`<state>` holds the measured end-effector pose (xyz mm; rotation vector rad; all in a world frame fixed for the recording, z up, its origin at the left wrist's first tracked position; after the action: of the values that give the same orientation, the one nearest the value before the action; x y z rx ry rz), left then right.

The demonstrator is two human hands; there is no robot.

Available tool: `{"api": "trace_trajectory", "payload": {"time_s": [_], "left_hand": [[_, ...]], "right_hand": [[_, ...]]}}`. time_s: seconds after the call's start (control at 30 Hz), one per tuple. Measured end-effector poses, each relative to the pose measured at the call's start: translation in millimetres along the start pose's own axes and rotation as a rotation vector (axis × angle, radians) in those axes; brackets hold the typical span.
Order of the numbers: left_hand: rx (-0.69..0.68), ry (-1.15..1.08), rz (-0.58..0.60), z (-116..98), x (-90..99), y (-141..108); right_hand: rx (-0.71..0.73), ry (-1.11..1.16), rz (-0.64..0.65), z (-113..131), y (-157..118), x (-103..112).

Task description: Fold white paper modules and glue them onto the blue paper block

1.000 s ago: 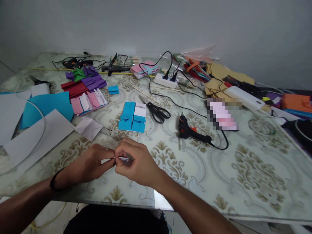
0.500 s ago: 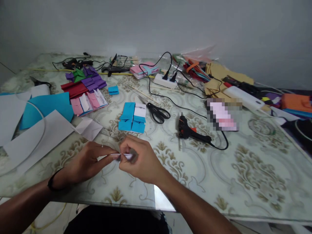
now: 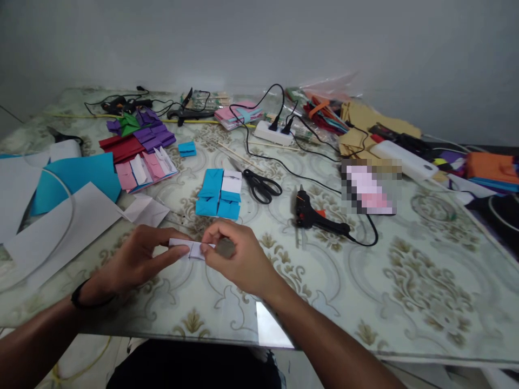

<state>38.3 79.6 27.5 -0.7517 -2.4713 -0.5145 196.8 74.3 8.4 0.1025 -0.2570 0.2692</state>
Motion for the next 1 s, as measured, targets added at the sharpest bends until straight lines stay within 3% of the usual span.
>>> {"api": "trace_trajectory", "payload": {"time_s": [0.13,0.4,0.77,1.0], "left_hand": [[0.013,-0.042,0.017,4.4,-7.0,-1.3],[-0.109,-0.017,0.037,-8.8,-13.7,-1.9],[-0.006,-0.1,-0.025,-1.4,1.2,-2.6],[0.026,-0.124,0.06,-0.2,-9.5,-0.5]], "right_hand": [[0.05,-0.054,-0.003,6.9,-1.5,-5.8],[0.173,-0.071,0.012,15.1,-5.8,-16.0],[0.103,-0.057,-0.008,13.5,-2.5,0.6],[0.068,0.001,-0.026,8.6,-3.0,0.4]]}}
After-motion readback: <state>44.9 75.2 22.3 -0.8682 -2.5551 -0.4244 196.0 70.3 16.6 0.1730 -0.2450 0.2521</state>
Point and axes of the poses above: each hand's wrist, its own y-axis towards the middle knuckle, its own x-axis out of the back of the hand, z = x × y, the point moved 8 cm from there along y, towards the middle knuckle, and after that the axes turned 6 degrees about -x, right-handed, at the moved point
